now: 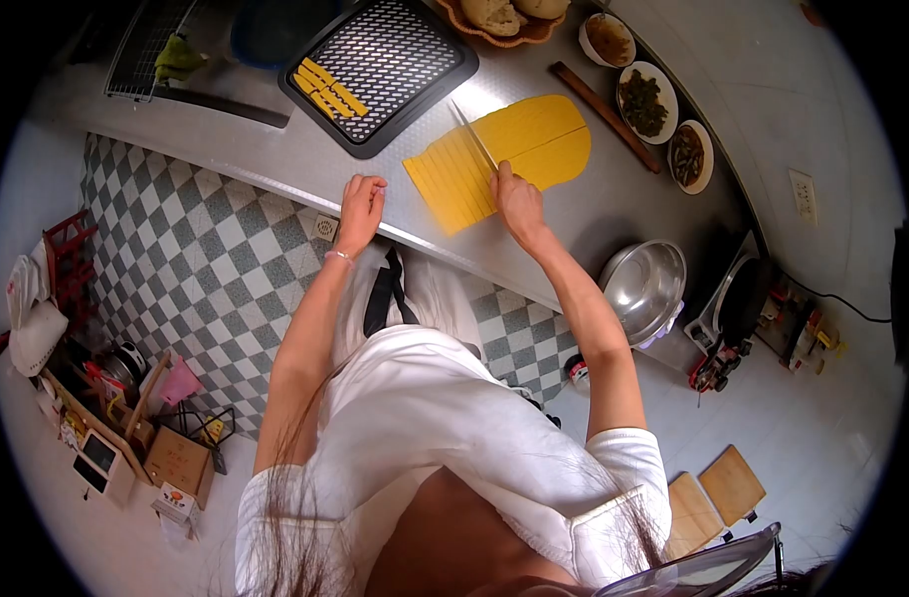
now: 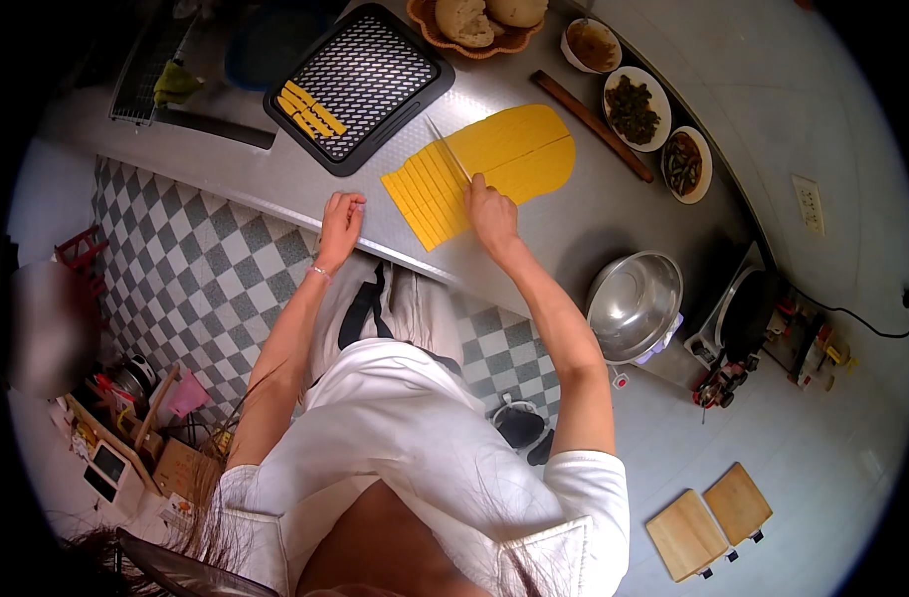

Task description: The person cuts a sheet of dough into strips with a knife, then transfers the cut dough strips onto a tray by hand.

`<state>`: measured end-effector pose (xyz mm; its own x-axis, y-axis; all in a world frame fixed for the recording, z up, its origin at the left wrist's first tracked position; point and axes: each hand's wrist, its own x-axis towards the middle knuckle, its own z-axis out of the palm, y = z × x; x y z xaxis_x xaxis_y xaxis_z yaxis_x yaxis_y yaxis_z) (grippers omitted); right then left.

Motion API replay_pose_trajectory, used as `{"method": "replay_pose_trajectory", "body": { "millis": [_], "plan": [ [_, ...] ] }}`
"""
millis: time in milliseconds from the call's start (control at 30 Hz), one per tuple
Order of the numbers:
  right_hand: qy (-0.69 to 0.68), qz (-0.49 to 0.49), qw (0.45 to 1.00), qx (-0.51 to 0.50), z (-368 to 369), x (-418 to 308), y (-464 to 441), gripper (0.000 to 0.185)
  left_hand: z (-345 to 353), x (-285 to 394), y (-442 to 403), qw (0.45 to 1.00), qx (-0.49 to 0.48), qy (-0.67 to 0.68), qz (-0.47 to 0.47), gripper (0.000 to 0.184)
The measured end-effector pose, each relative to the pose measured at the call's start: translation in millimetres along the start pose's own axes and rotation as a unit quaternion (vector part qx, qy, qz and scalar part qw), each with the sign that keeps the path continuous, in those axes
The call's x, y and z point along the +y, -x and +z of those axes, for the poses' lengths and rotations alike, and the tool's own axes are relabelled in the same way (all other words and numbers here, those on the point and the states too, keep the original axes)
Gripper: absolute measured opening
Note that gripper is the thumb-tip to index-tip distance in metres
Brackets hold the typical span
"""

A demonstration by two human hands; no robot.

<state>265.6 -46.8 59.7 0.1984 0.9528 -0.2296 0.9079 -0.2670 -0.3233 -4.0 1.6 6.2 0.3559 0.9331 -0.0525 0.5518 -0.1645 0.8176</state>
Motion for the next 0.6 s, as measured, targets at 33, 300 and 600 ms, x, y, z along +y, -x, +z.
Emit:
{"method": "replay_pose_trajectory", "body": {
  "millis": [33,300,600],
  "plan": [
    [0.003,0.001,1.0,-0.002,-0.4,-0.7,-0.2,0.021,0.0,0.6,0.0,1.0,0.0,0.001,-0.003,0.009],
    [0.004,0.01,1.0,-0.008,2.1,-0.6,-1.1,0.021,0.1,0.3,-0.4,1.0,0.001,0.003,0.001,0.01],
    [0.006,0.01,1.0,-0.006,1.9,0.3,-1.3,0.021,0.9,-1.6,-0.7,1.0,0.003,0.0,0.006,0.009]
  ]
}}
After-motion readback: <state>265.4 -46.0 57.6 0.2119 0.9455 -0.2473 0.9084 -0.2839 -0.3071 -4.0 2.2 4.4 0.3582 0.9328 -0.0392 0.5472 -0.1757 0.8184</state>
